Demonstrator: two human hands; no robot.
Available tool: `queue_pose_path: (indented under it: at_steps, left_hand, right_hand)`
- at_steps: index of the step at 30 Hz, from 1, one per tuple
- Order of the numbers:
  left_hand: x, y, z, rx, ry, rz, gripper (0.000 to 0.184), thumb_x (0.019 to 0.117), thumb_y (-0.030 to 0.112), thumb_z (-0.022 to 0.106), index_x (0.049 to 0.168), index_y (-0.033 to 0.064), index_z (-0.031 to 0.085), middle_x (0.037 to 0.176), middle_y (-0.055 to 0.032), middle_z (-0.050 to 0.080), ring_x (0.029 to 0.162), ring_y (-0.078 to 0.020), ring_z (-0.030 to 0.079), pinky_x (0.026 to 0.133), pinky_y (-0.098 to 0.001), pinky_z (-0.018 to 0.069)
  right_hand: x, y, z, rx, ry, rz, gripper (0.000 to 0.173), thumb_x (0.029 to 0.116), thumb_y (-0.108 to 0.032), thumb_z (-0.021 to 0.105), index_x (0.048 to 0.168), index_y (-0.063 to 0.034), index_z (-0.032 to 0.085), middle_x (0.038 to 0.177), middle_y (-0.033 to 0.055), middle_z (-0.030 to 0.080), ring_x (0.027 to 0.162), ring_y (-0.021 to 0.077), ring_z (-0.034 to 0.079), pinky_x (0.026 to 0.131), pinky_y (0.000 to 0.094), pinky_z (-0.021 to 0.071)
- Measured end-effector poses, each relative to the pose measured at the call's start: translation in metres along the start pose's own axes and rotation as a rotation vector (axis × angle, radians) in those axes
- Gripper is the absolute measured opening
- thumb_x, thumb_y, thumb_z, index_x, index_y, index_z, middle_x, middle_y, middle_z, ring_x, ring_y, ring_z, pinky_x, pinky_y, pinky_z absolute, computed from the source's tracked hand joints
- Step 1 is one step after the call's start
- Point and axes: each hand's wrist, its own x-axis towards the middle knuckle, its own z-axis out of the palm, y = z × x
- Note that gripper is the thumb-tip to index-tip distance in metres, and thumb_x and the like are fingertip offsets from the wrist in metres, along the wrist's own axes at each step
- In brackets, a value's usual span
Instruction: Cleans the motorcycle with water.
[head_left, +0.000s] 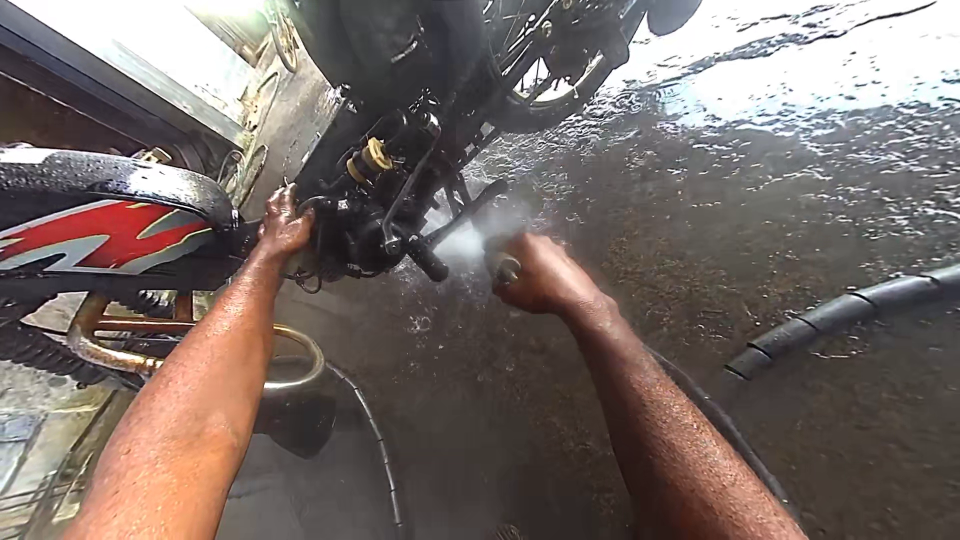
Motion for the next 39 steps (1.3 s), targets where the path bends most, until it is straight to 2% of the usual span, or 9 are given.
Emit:
queue_pose_path:
  at_steps: [3, 11, 18, 21, 26, 29, 31, 34, 39]
  left_hand:
    - [-0.006, 0.006, -0.001, -0.015, 0.006, -0.008, 0.068, 0.1045, 0.044, 0.048, 0.162, 0.0139, 0.028, 0.168, -0.0202, 0.021, 0.154, -0.0429, 0.02, 0.117, -0.0727, 0.0181]
    - [-0.004, 0.002, 0.0, -0.006, 0.021, 0.014, 0.069, 0.1043, 0.043, 0.049, 0.161, 0.0106, 0.029, 0.167, -0.0211, 0.023, 0.154, -0.0435, 0.02, 0.118, -0.0714, 0.0175]
    - [-0.003, -0.002, 0.001, 0.032, 0.033, 0.031, 0.068, 0.1046, 0.041, 0.049, 0.16, 0.0061, 0.03, 0.165, -0.0239, 0.025, 0.153, -0.0443, 0.023, 0.12, -0.0672, 0.0207]
    - [-0.002, -0.005, 0.001, 0.043, 0.031, 0.023, 0.07, 0.1036, 0.042, 0.049, 0.161, 0.0078, 0.029, 0.166, -0.0224, 0.026, 0.153, -0.0431, 0.023, 0.119, -0.0682, 0.0209]
    - [-0.009, 0.005, -0.002, 0.04, 0.007, -0.006, 0.069, 0.1049, 0.039, 0.05, 0.161, 0.0067, 0.027, 0.166, -0.0253, 0.024, 0.152, -0.0466, 0.022, 0.118, -0.0695, 0.0204]
    - [-0.011, 0.008, -0.004, -0.007, 0.0, -0.006, 0.068, 0.1042, 0.035, 0.052, 0.161, 0.0063, 0.028, 0.165, -0.0257, 0.023, 0.152, -0.0462, 0.023, 0.119, -0.068, 0.0222]
    - [-0.013, 0.007, -0.005, -0.028, -0.002, 0.005, 0.067, 0.1045, 0.033, 0.052, 0.161, 0.007, 0.027, 0.166, -0.0254, 0.022, 0.152, -0.0462, 0.024, 0.118, -0.0695, 0.0235]
    - [-0.012, 0.003, -0.005, -0.019, 0.018, 0.032, 0.067, 0.1038, 0.033, 0.052, 0.16, 0.0062, 0.029, 0.165, -0.0247, 0.024, 0.152, -0.044, 0.026, 0.119, -0.0669, 0.0242]
    - [-0.014, 0.009, -0.005, 0.019, -0.003, -0.02, 0.066, 0.1054, 0.036, 0.05, 0.162, 0.0091, 0.027, 0.167, -0.0219, 0.023, 0.153, -0.0443, 0.024, 0.118, -0.0684, 0.023]
  right_hand:
    - [-0.001, 0.001, 0.0, 0.048, 0.0, 0.0, 0.048, 0.0814, -0.024, 0.079, 0.128, -0.0235, 0.069, 0.105, 0.0117, 0.073, 0.096, 0.0346, 0.07, 0.075, 0.0639, 0.0542]
    - [0.008, -0.011, 0.0, 0.065, 0.023, -0.078, 0.035, 0.0804, -0.024, 0.079, 0.115, -0.0211, 0.071, 0.096, 0.0083, 0.072, 0.089, 0.0306, 0.07, 0.071, 0.0606, 0.054]
    - [0.028, 0.041, -0.001, 0.178, -0.034, 0.045, 0.039, 0.0811, -0.018, 0.081, 0.119, -0.0185, 0.073, 0.102, 0.0141, 0.073, 0.096, 0.035, 0.07, 0.078, 0.0654, 0.0537]
    - [0.038, 0.058, 0.003, 0.325, -0.031, -0.01, 0.042, 0.0797, -0.016, 0.08, 0.121, -0.0159, 0.073, 0.098, 0.0113, 0.073, 0.088, 0.0282, 0.07, 0.076, 0.059, 0.0555]
    - [0.05, 0.044, 0.004, 0.621, 0.058, -0.258, 0.046, 0.079, -0.008, 0.075, 0.125, -0.0098, 0.07, 0.094, 0.0051, 0.073, 0.07, 0.0119, 0.065, 0.061, 0.0351, 0.0557]
    - [0.067, 0.029, 0.004, 0.682, 0.086, -0.379, 0.049, 0.0776, -0.007, 0.075, 0.126, -0.0061, 0.068, 0.096, 0.0037, 0.073, 0.071, 0.0072, 0.066, 0.064, 0.0291, 0.0577]
    - [0.072, 0.021, 0.003, 0.665, 0.087, -0.429, 0.053, 0.078, -0.01, 0.076, 0.13, -0.0045, 0.066, 0.101, 0.0036, 0.074, 0.08, 0.0054, 0.069, 0.073, 0.0275, 0.0596]
    - [0.07, 0.017, 0.002, 0.529, 0.043, -0.383, 0.053, 0.0769, -0.015, 0.076, 0.129, -0.0097, 0.068, 0.101, 0.0042, 0.074, 0.086, 0.0116, 0.07, 0.079, 0.0396, 0.06]
    - [0.06, 0.038, 0.012, 0.248, -0.206, -0.058, 0.046, 0.0777, -0.019, 0.081, 0.123, -0.0172, 0.071, 0.099, 0.0129, 0.073, 0.091, 0.0318, 0.071, 0.077, 0.063, 0.0559]
